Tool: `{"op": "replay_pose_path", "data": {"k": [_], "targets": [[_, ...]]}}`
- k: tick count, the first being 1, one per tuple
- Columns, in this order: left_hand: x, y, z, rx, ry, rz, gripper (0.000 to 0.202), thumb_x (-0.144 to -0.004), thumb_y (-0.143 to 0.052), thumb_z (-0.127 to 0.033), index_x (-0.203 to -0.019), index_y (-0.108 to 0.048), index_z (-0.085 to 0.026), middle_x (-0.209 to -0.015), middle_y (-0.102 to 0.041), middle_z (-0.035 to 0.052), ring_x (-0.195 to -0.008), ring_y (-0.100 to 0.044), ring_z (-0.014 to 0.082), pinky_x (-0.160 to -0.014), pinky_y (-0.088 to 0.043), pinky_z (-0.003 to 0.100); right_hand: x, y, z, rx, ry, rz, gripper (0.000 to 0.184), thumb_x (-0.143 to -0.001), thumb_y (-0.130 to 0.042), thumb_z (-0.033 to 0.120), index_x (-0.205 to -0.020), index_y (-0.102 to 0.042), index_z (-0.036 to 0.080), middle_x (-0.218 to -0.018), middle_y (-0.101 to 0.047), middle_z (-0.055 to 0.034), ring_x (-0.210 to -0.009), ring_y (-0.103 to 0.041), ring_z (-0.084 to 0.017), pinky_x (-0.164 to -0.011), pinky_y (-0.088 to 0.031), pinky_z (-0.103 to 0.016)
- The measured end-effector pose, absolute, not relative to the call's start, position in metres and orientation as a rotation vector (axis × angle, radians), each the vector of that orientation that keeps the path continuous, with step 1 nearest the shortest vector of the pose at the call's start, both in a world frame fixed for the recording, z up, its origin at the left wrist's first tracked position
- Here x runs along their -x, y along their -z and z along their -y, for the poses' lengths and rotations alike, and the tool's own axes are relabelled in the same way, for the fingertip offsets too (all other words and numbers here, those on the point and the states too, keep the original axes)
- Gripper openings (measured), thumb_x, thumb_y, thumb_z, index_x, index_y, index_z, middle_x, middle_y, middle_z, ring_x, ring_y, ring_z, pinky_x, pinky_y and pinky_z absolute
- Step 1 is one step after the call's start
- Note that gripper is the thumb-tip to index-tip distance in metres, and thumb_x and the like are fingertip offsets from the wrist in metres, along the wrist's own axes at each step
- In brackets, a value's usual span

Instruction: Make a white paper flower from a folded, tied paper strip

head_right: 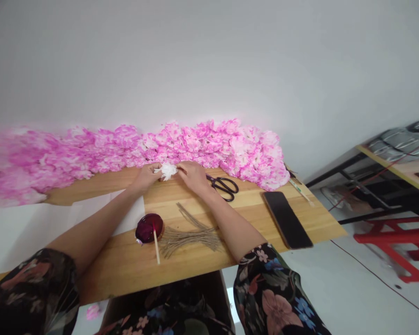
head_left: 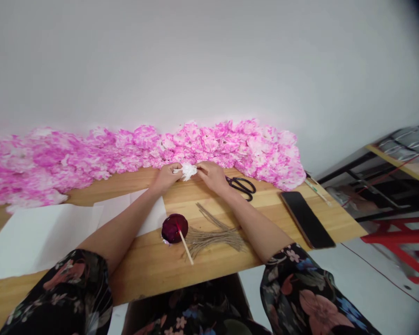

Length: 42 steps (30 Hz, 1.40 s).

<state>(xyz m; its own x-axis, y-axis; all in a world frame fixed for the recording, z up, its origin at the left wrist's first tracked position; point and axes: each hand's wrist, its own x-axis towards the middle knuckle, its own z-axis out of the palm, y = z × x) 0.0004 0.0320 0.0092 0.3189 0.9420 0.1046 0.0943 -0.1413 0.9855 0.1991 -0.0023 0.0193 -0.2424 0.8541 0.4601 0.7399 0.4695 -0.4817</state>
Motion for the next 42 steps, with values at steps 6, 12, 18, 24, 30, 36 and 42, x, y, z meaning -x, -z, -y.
{"op": "replay_pose_path", "data": {"k": [6, 12, 18, 24, 30, 36, 42], "targets": [[0.0, -0.003, -0.035, -1.528, -0.992, -1.003, 0.012, -0.057, -0.058, -0.027, -0.064, -0.06, -0.017, -0.059, -0.055, -0.0027, -0.056, -0.045, 0.0102, -0.055, -0.031, 0.022, -0.2, -0.019, 0.004, 1.29, -0.197, 2.043, 0.019, -0.093, -0.057, 0.013, -0.095, -0.074, 0.021, -0.093, -0.077, -0.0049, -0.089, -0.068, -0.022, -0.081, -0.044, -0.032], [-0.002, -0.003, -0.035, -1.526, -0.988, -1.011, 0.012, -0.057, -0.061, -0.027, -0.064, -0.06, -0.017, -0.06, -0.055, -0.003, -0.058, -0.047, 0.011, -0.057, -0.032, 0.023, -0.196, -0.02, 0.006, 1.378, -0.088, 2.084, 0.012, -0.091, -0.06, 0.017, -0.09, -0.072, 0.019, -0.088, -0.075, -0.0066, -0.082, -0.064, -0.023, -0.076, -0.041, -0.033], [-0.002, -0.005, -0.033, -1.48, -1.008, -0.959, 0.016, -0.06, -0.066, -0.031, -0.065, -0.059, -0.018, -0.06, -0.056, -0.0034, -0.059, -0.049, 0.0115, -0.059, -0.034, 0.023, -0.19, -0.027, 0.012, 1.469, -0.039, 2.079, 0.012, -0.086, -0.063, 0.017, -0.093, -0.071, 0.019, -0.089, -0.075, -0.0067, -0.084, -0.064, -0.025, -0.079, -0.042, -0.034], [-0.002, -0.003, -0.034, -1.504, -0.994, -0.932, 0.018, -0.061, -0.07, -0.032, -0.066, -0.06, -0.018, -0.062, -0.058, -0.003, -0.059, -0.05, 0.0118, -0.059, -0.035, 0.023, -0.193, -0.027, 0.012, 1.395, -0.112, 2.066, 0.015, -0.091, -0.063, 0.018, -0.1, -0.074, 0.02, -0.097, -0.078, -0.0075, -0.092, -0.067, -0.025, -0.086, -0.045, -0.036], [0.0, -0.003, -0.035, -1.42, -1.058, -0.933, 0.017, -0.059, -0.07, -0.03, -0.066, -0.061, -0.018, -0.06, -0.056, -0.0037, -0.057, -0.049, 0.011, -0.057, -0.037, 0.023, -0.197, -0.02, 0.006, 1.281, -0.174, 2.028, 0.016, -0.091, -0.064, 0.019, -0.103, -0.076, 0.02, -0.099, -0.079, -0.0071, -0.094, -0.069, -0.025, -0.089, -0.047, -0.036], [0.0, -0.007, -0.033, -1.398, -1.085, -0.918, 0.02, -0.061, -0.074, -0.033, -0.067, -0.063, -0.018, -0.062, -0.06, -0.0023, -0.059, -0.052, 0.0114, -0.058, -0.04, 0.023, -0.202, -0.022, 0.001, 1.266, -0.258, 1.882, 0.016, -0.093, -0.065, 0.023, -0.102, -0.077, 0.022, -0.096, -0.079, -0.0037, -0.089, -0.069, -0.021, -0.088, -0.048, -0.034], [-0.001, -0.011, -0.03, -1.411, -1.07, -0.941, 0.028, -0.059, -0.079, -0.036, -0.072, -0.063, -0.018, -0.069, -0.063, -0.0011, -0.064, -0.056, 0.0124, -0.061, -0.043, 0.023, -0.2, -0.028, 0.004, 1.309, -0.264, 1.905, 0.019, -0.097, -0.06, 0.023, -0.101, -0.078, 0.024, -0.098, -0.079, -0.0034, -0.093, -0.068, -0.022, -0.094, -0.046, -0.037]]}}
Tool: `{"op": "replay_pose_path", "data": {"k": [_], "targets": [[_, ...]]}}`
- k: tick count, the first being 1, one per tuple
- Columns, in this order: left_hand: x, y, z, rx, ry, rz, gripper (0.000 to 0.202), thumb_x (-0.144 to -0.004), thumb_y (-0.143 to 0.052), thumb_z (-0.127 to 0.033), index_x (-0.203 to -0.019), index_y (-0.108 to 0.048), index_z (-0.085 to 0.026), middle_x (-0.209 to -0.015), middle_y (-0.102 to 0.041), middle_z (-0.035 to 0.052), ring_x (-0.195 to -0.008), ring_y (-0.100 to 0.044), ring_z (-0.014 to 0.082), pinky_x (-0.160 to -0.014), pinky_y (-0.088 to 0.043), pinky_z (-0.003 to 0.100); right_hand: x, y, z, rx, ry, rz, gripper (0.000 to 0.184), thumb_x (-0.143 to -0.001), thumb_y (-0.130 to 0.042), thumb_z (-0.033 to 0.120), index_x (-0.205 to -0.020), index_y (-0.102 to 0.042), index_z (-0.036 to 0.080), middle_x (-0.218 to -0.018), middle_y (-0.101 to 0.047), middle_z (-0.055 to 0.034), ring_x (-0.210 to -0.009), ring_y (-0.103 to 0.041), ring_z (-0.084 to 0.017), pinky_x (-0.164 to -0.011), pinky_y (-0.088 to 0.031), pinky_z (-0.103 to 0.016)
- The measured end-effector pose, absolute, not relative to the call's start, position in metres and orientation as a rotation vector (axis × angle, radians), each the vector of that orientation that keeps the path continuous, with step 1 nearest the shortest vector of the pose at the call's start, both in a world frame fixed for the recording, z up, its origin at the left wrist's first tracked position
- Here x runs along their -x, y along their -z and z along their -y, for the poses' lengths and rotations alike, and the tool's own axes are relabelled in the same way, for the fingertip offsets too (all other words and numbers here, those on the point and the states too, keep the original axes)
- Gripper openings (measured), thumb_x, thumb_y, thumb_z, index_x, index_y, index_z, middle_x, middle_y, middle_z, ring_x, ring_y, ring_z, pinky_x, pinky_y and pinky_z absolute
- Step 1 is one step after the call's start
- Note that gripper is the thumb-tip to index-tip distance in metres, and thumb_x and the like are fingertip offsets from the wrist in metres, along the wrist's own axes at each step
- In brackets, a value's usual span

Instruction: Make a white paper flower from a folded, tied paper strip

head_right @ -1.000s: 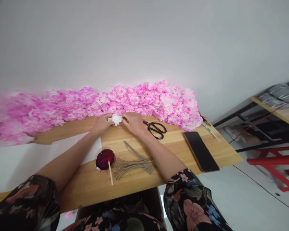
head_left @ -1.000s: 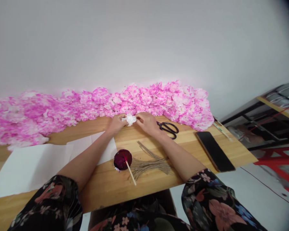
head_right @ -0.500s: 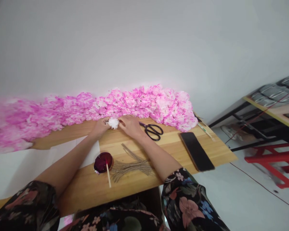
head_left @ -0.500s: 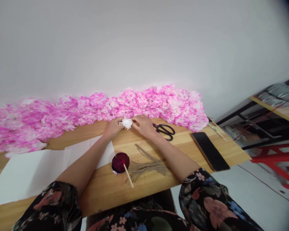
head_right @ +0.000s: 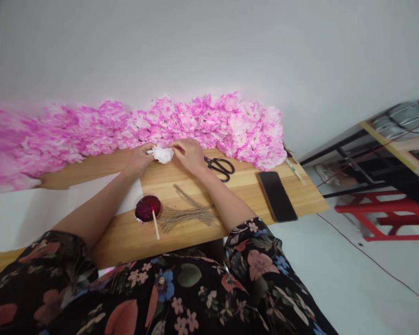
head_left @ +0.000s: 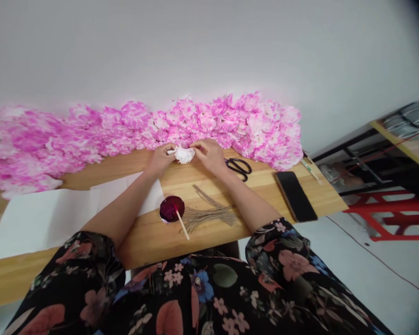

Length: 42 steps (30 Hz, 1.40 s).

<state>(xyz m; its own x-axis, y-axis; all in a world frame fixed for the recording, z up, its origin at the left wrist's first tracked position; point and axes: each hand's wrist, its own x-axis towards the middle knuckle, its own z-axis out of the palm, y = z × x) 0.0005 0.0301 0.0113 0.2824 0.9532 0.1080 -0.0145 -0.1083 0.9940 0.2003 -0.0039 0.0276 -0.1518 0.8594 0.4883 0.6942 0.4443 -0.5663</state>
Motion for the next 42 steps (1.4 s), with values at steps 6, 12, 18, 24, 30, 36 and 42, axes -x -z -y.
{"op": "replay_pose_path", "data": {"k": [6, 12, 18, 24, 30, 36, 42], "targets": [[0.0, -0.014, -0.028, -1.402, -1.082, -0.923, 0.026, -0.059, -0.08, -0.035, -0.071, -0.064, -0.018, -0.068, -0.062, -0.0012, -0.063, -0.053, 0.0121, -0.059, -0.043, 0.023, -0.199, -0.029, 0.006, 1.295, -0.28, 1.998, 0.019, -0.098, -0.06, 0.022, -0.1, -0.078, 0.024, -0.098, -0.079, -0.003, -0.095, -0.068, -0.022, -0.098, -0.043, -0.037], [0.001, -0.011, -0.03, -1.378, -1.094, -0.94, 0.024, -0.061, -0.077, -0.032, -0.074, -0.062, -0.018, -0.066, -0.059, -0.0025, -0.061, -0.053, 0.0113, -0.058, -0.04, 0.022, -0.202, -0.028, 0.006, 1.239, -0.271, 2.015, 0.019, -0.099, -0.06, 0.022, -0.101, -0.079, 0.023, -0.095, -0.078, -0.0039, -0.092, -0.067, -0.021, -0.094, -0.042, -0.036], [0.001, -0.007, -0.034, -1.397, -1.042, -0.969, 0.029, -0.06, -0.079, -0.033, -0.073, -0.058, -0.018, -0.069, -0.06, -0.0023, -0.063, -0.054, 0.0113, -0.059, -0.041, 0.022, -0.2, -0.025, 0.006, 1.27, -0.251, 2.098, 0.02, -0.1, -0.059, 0.025, -0.102, -0.078, 0.024, -0.095, -0.078, -0.0041, -0.092, -0.065, -0.022, -0.096, -0.041, -0.037], [-0.001, -0.005, -0.034, -1.403, -1.013, -1.017, 0.024, -0.059, -0.074, -0.022, -0.069, -0.052, -0.019, -0.062, -0.055, -0.005, -0.057, -0.051, 0.0101, -0.055, -0.038, 0.02, -0.194, -0.023, 0.008, 1.268, -0.14, 2.196, 0.02, -0.1, -0.055, 0.023, -0.099, -0.075, 0.021, -0.093, -0.077, -0.0062, -0.09, -0.064, -0.023, -0.102, -0.038, -0.041], [-0.006, -0.007, -0.026, -1.496, -1.045, -1.075, 0.016, -0.058, -0.066, -0.015, -0.068, -0.054, -0.019, -0.061, -0.056, -0.0046, -0.056, -0.049, 0.0106, -0.054, -0.036, 0.022, -0.188, -0.018, 0.009, 1.316, -0.039, 2.234, 0.022, -0.1, -0.051, 0.021, -0.093, -0.072, 0.019, -0.091, -0.074, -0.0084, -0.089, -0.062, -0.025, -0.101, -0.038, -0.042], [-0.009, -0.012, -0.021, -1.581, -1.067, -1.156, 0.012, -0.06, -0.062, -0.015, -0.068, -0.055, -0.019, -0.065, -0.056, -0.0046, -0.061, -0.047, 0.0114, -0.059, -0.034, 0.024, -0.187, -0.016, 0.009, 1.339, 0.012, 2.23, 0.021, -0.099, -0.051, 0.018, -0.092, -0.07, 0.019, -0.091, -0.074, -0.0084, -0.088, -0.061, -0.024, -0.101, -0.038, -0.041], [-0.007, -0.011, -0.024, -1.605, -1.074, -1.127, 0.008, -0.065, -0.062, -0.02, -0.072, -0.058, -0.019, -0.066, -0.055, -0.0038, -0.064, -0.048, 0.0127, -0.062, -0.035, 0.024, -0.188, -0.016, 0.008, 1.442, -0.228, 1.991, 0.011, -0.09, -0.06, 0.02, -0.084, -0.069, 0.02, -0.083, -0.072, -0.0052, -0.084, -0.062, -0.023, -0.091, -0.044, -0.037]]}}
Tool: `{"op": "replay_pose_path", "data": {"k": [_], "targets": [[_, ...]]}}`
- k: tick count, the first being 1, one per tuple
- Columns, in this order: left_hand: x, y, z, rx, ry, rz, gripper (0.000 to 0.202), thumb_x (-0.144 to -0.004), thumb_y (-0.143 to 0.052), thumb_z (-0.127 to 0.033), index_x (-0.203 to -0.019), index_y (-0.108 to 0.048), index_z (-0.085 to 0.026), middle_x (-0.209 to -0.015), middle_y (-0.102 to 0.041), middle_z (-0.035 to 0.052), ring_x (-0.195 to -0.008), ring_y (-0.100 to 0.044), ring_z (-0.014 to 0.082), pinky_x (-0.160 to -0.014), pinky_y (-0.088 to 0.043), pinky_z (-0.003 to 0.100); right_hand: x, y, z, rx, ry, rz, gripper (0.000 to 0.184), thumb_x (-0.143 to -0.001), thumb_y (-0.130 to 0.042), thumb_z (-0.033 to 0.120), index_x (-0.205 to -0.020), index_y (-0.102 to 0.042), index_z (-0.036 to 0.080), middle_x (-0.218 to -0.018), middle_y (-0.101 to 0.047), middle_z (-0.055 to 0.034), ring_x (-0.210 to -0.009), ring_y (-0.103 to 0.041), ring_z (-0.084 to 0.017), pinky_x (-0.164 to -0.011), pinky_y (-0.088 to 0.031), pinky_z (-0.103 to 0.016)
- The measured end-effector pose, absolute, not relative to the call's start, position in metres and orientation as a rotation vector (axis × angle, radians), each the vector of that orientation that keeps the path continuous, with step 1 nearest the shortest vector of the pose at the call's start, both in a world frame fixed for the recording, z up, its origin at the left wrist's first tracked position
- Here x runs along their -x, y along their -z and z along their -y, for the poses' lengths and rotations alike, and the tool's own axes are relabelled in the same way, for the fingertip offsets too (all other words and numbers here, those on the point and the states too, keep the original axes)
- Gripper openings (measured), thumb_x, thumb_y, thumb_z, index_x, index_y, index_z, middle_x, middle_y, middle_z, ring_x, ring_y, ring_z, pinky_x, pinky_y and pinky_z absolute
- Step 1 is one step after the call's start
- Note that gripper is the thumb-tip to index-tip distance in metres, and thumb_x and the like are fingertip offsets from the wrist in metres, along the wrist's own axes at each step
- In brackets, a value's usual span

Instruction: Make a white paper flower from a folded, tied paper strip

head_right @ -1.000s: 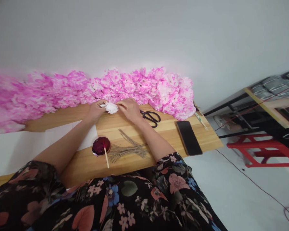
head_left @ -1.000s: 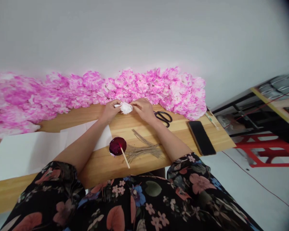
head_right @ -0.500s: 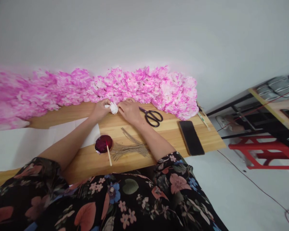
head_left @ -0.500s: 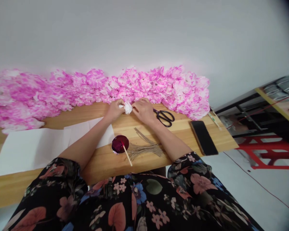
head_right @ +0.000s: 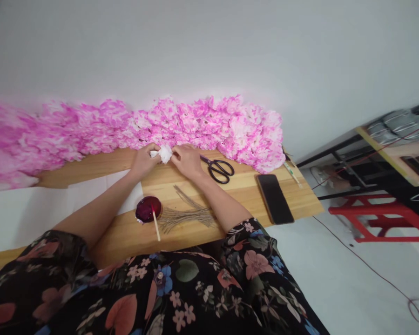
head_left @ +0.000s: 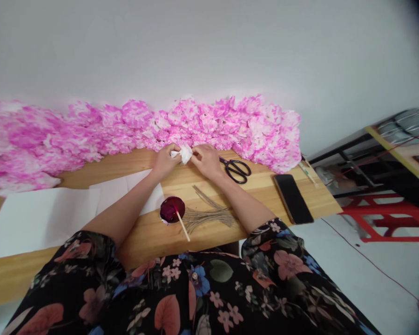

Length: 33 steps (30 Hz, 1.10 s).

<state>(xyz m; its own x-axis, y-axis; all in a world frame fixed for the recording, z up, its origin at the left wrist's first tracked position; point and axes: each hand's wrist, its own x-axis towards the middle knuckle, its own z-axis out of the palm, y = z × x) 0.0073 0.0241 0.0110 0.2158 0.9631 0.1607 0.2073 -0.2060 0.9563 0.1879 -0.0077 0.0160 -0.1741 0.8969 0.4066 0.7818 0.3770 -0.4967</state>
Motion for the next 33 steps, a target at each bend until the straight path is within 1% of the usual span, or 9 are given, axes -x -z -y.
{"op": "replay_pose_path", "data": {"k": [3, 7, 15, 20, 23, 25, 28, 31, 33], "targets": [[-0.0069, -0.0088, -0.0263, -1.553, -1.055, -1.051, 0.014, -0.072, -0.063, -0.031, -0.077, -0.061, -0.019, -0.068, -0.058, -0.0021, -0.063, -0.05, 0.0132, -0.062, -0.037, 0.025, -0.1885, -0.0141, 0.006, 1.399, -0.414, 1.772, 0.01, -0.087, -0.059, 0.022, -0.084, -0.069, 0.02, -0.085, -0.072, -0.0031, -0.082, -0.063, -0.02, -0.081, -0.047, -0.033], [-0.0059, -0.0091, -0.0266, -1.562, -1.019, -0.988, 0.021, -0.075, -0.065, -0.039, -0.072, -0.061, -0.018, -0.064, -0.059, -0.0011, -0.061, -0.049, 0.0127, -0.059, -0.035, 0.025, -0.1886, -0.0103, 0.0038, 1.342, -0.577, 1.606, 0.015, -0.086, -0.06, 0.031, -0.085, -0.069, 0.02, -0.082, -0.073, -0.0003, -0.078, -0.064, -0.018, -0.074, -0.049, -0.029], [0.0003, -0.0115, -0.0272, -1.463, -1.071, -1.011, 0.015, -0.071, -0.065, -0.032, -0.073, -0.061, -0.018, -0.063, -0.06, -0.0016, -0.06, -0.052, 0.0123, -0.058, -0.039, 0.023, -0.1937, -0.0143, 0.0029, 1.246, -0.692, 1.535, 0.026, -0.092, -0.058, 0.036, -0.1, -0.075, 0.019, -0.104, -0.078, -0.0054, -0.098, -0.071, -0.02, -0.091, -0.054, -0.033], [-0.0011, -0.0103, -0.0287, -1.403, -1.103, -1.022, 0.016, -0.067, -0.066, -0.032, -0.07, -0.06, -0.018, -0.062, -0.059, -0.0019, -0.06, -0.052, 0.0121, -0.058, -0.04, 0.023, -0.1945, -0.016, 0.0027, 1.286, -0.639, 1.612, 0.025, -0.09, -0.06, 0.031, -0.106, -0.076, 0.02, -0.11, -0.078, -0.0062, -0.101, -0.071, -0.021, -0.095, -0.053, -0.034], [-0.0012, -0.0081, -0.0288, -1.414, -1.104, -1.005, 0.019, -0.068, -0.067, -0.035, -0.069, -0.059, -0.018, -0.062, -0.058, -0.0023, -0.059, -0.051, 0.0114, -0.058, -0.038, 0.023, -0.1928, -0.0154, 0.0042, 1.275, -0.565, 1.763, 0.026, -0.086, -0.06, 0.023, -0.107, -0.074, 0.02, -0.108, -0.078, -0.0063, -0.099, -0.068, -0.022, -0.095, -0.051, -0.035], [-0.0004, -0.0059, -0.0286, -1.47, -1.077, -0.999, 0.018, -0.069, -0.065, -0.034, -0.068, -0.059, -0.018, -0.062, -0.058, -0.0025, -0.059, -0.05, 0.0114, -0.059, -0.038, 0.024, -0.1918, -0.0147, 0.0052, 1.267, -0.513, 1.821, 0.023, -0.085, -0.058, 0.022, -0.101, -0.073, 0.019, -0.1, -0.076, -0.0059, -0.094, -0.066, -0.022, -0.092, -0.05, -0.035], [0.0006, -0.0031, -0.0284, -1.558, -1.037, -0.987, 0.015, -0.073, -0.063, -0.033, -0.069, -0.061, -0.018, -0.063, -0.057, -0.0026, -0.06, -0.05, 0.0123, -0.06, -0.037, 0.025, -0.1916, -0.0134, 0.0052, 1.244, -0.491, 1.819, 0.014, -0.084, -0.058, 0.025, -0.089, -0.07, 0.02, -0.087, -0.072, -0.0043, -0.085, -0.063, -0.021, -0.085, -0.049, -0.035], [0.0009, -0.0035, -0.0291, -1.582, -1.122, -0.969, 0.017, -0.077, -0.065, -0.036, -0.077, -0.066, -0.019, -0.072, -0.063, -0.0008, -0.066, -0.055, 0.0147, -0.064, -0.041, 0.027, -0.1931, -0.0126, 0.0036, 1.202, -0.555, 1.742, 0.014, -0.083, -0.061, 0.03, -0.088, -0.069, 0.02, -0.089, -0.072, -0.0039, -0.086, -0.063, -0.022, -0.086, -0.049, -0.035], [0.0016, -0.0062, -0.0296, -1.589, -1.252, -0.979, 0.02, -0.082, -0.066, -0.039, -0.084, -0.068, -0.02, -0.081, -0.068, 0.0011, -0.075, -0.06, 0.0166, -0.072, -0.046, 0.029, -0.1949, -0.013, 0.0023, 1.201, -0.604, 1.656, 0.017, -0.083, -0.061, 0.032, -0.092, -0.069, 0.02, -0.094, -0.073, -0.0035, -0.089, -0.064, -0.022, -0.087, -0.049, -0.035]]}}
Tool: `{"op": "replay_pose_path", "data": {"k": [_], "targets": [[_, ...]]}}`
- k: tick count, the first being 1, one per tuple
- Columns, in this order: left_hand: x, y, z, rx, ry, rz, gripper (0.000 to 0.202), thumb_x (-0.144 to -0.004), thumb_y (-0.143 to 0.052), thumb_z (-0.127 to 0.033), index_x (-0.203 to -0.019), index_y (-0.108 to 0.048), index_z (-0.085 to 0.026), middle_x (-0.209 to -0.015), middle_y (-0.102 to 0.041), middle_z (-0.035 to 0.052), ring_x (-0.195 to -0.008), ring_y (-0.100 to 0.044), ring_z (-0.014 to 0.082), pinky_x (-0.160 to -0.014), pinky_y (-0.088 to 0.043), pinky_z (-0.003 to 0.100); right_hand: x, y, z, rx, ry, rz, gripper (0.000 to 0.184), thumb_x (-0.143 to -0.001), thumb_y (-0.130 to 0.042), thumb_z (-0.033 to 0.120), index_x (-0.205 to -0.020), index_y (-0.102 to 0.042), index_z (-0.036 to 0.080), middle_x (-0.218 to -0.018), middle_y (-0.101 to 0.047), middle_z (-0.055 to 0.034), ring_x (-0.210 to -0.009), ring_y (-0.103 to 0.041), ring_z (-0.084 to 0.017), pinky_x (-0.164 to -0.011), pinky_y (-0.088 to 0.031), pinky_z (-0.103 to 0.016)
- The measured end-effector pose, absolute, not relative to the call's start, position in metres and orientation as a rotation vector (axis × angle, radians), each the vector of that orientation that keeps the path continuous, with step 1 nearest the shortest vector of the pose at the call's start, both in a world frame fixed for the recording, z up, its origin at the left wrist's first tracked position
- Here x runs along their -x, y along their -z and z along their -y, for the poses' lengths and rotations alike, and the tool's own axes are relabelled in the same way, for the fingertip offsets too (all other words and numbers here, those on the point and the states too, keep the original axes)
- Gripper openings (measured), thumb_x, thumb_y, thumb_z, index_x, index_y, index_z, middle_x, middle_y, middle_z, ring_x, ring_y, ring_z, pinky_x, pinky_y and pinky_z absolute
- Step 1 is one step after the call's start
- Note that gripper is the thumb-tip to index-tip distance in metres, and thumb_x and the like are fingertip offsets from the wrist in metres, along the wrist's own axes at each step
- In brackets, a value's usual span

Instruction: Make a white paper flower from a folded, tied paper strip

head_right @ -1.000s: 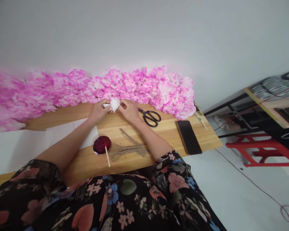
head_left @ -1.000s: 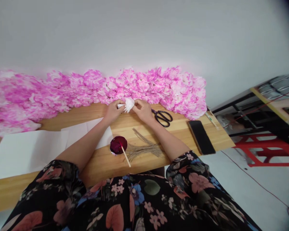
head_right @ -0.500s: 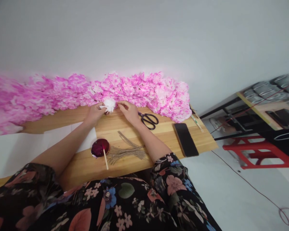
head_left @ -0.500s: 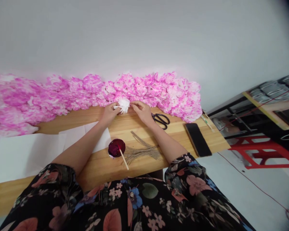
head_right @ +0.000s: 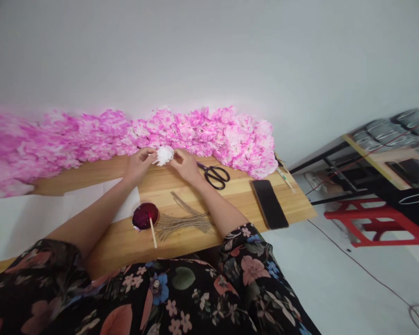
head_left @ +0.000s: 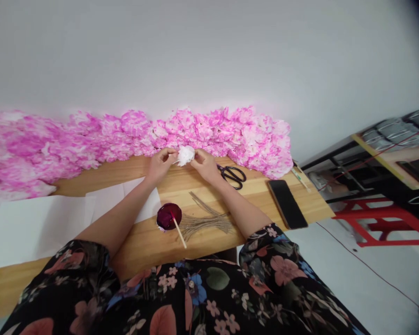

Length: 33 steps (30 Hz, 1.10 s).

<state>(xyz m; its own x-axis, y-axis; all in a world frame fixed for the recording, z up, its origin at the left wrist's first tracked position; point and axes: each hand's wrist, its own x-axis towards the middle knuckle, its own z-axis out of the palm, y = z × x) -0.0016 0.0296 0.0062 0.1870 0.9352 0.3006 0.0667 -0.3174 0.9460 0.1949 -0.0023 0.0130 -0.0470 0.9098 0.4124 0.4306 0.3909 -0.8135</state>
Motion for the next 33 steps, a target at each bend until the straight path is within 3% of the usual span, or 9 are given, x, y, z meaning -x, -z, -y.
{"op": "replay_pose_path", "data": {"k": [4, 9, 17, 23, 33], "targets": [[0.004, -0.013, -0.029, -1.703, -1.427, -0.979, 0.022, -0.092, -0.06, -0.041, -0.086, -0.067, -0.021, -0.092, -0.07, 0.0039, -0.091, -0.065, 0.0201, -0.089, -0.049, 0.035, -0.198, -0.014, 0.001, 1.213, -0.637, 1.563, 0.018, -0.081, -0.059, 0.032, -0.092, -0.069, 0.02, -0.092, -0.073, -0.0021, -0.089, -0.064, -0.021, -0.087, -0.049, -0.035], [0.001, -0.014, -0.025, -1.931, -1.477, -0.927, 0.022, -0.093, -0.062, -0.04, -0.082, -0.066, -0.022, -0.103, -0.071, 0.0062, -0.103, -0.065, 0.0231, -0.098, -0.048, 0.04, -0.197, -0.013, 0.0, 1.198, -0.58, 1.637, 0.018, -0.083, -0.061, 0.034, -0.091, -0.07, 0.02, -0.092, -0.074, -0.0033, -0.088, -0.064, -0.021, -0.085, -0.049, -0.035], [-0.003, -0.006, -0.027, -1.957, -1.448, -0.929, 0.01, -0.088, -0.064, -0.031, -0.084, -0.066, -0.022, -0.106, -0.07, 0.0056, -0.105, -0.065, 0.0234, -0.099, -0.049, 0.041, -0.194, -0.011, 0.002, 1.154, -0.511, 1.722, 0.019, -0.086, -0.06, 0.032, -0.093, -0.073, 0.021, -0.093, -0.075, -0.0054, -0.089, -0.066, -0.023, -0.085, -0.049, -0.038], [0.0, -0.006, -0.028, -1.867, -1.387, -0.983, 0.009, -0.084, -0.062, -0.028, -0.078, -0.064, -0.022, -0.102, -0.071, 0.0054, -0.103, -0.066, 0.0236, -0.096, -0.05, 0.041, -0.193, -0.008, 0.0, 1.108, -0.725, 1.581, 0.023, -0.082, -0.065, 0.035, -0.097, -0.074, 0.021, -0.101, -0.077, -0.005, -0.095, -0.069, -0.023, -0.091, -0.051, -0.037], [-0.002, 0.0, -0.034, -1.906, -1.399, -1.03, 0.007, -0.082, -0.06, -0.026, -0.077, -0.064, -0.022, -0.095, -0.071, 0.0049, -0.096, -0.065, 0.0234, -0.09, -0.051, 0.039, -0.191, -0.004, -0.003, 1.021, -0.976, 1.411, 0.026, -0.079, -0.075, 0.041, -0.094, -0.074, 0.02, -0.097, -0.077, -0.0021, -0.092, -0.069, -0.021, -0.091, -0.053, -0.035]]}}
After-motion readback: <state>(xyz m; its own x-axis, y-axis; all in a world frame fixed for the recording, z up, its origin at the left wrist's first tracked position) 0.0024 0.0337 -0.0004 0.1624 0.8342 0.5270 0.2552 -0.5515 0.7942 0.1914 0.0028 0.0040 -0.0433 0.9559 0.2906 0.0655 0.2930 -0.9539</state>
